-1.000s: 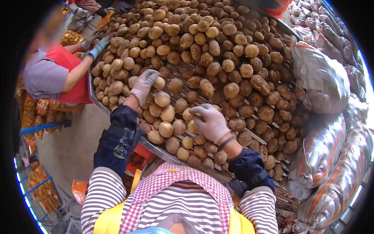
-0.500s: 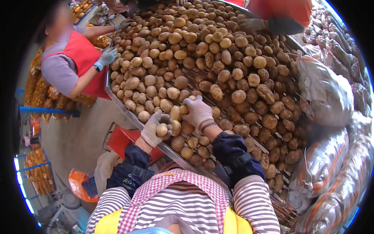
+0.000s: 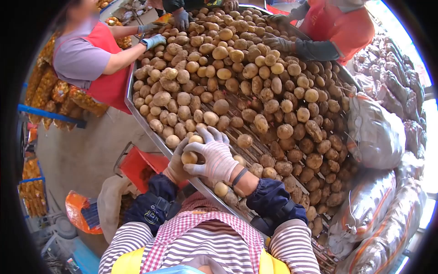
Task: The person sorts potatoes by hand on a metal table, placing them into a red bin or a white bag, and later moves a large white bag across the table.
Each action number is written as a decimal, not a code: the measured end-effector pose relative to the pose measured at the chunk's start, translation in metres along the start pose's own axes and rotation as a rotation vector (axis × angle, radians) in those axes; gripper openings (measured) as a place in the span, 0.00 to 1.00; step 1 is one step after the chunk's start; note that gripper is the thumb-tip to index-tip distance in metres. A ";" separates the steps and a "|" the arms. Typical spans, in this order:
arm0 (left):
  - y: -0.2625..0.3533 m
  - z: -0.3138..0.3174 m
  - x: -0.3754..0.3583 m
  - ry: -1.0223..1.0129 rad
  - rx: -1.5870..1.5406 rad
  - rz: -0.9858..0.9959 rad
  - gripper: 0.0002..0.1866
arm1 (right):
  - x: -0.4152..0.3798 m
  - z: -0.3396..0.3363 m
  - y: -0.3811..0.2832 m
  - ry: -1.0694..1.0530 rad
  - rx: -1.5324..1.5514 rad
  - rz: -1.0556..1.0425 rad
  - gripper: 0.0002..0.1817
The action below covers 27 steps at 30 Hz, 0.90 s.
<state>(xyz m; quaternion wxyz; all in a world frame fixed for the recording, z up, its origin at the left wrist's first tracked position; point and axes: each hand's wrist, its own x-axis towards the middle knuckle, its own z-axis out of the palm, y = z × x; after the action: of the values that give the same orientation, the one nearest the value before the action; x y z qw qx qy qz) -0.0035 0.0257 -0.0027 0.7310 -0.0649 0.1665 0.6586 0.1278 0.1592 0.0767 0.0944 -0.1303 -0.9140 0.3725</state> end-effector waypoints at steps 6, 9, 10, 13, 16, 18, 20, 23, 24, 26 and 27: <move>0.046 -0.005 0.002 -0.153 0.067 -0.050 0.32 | 0.076 -0.007 0.046 0.346 0.017 -0.004 0.21; 0.071 -0.021 0.002 0.037 0.146 -0.014 0.33 | 0.130 -0.016 0.101 0.433 -0.392 0.033 0.21; 0.079 -0.025 0.002 -0.063 0.037 -0.047 0.33 | 0.147 -0.018 0.118 0.423 -0.466 0.019 0.21; 0.094 -0.038 -0.001 -0.111 -0.125 -0.067 0.33 | 0.189 -0.021 0.162 0.297 -0.655 0.067 0.27; 0.101 -0.041 -0.006 -0.117 -0.243 -0.058 0.34 | 0.215 -0.023 0.197 0.282 -0.833 0.032 0.30; 0.101 -0.049 -0.003 -0.137 -0.230 -0.067 0.34 | 0.241 -0.030 0.216 0.338 -0.925 0.020 0.32; 0.101 -0.052 0.000 -0.127 -0.242 -0.083 0.35 | 0.277 -0.054 0.223 0.398 -1.089 0.063 0.27; 0.105 -0.050 0.002 -0.156 -0.226 -0.120 0.35 | 0.324 -0.086 0.236 0.700 -0.928 0.347 0.16; 0.106 -0.049 0.002 -0.168 -0.250 -0.132 0.35 | 0.332 -0.093 0.230 0.694 -0.877 0.242 0.17; 0.107 -0.048 0.002 -0.185 -0.285 -0.139 0.35 | 0.344 -0.093 0.215 0.447 -0.807 0.140 0.18; 0.107 -0.048 0.002 -0.185 -0.257 -0.130 0.35 | 0.344 -0.079 0.206 0.208 -0.778 0.149 0.19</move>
<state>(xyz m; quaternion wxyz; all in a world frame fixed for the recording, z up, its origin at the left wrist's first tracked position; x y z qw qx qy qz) -0.1165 0.0257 -0.0348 0.7700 -0.1076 0.0082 0.6288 -0.1427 0.4590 0.0134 0.1026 -0.2590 -0.9603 -0.0102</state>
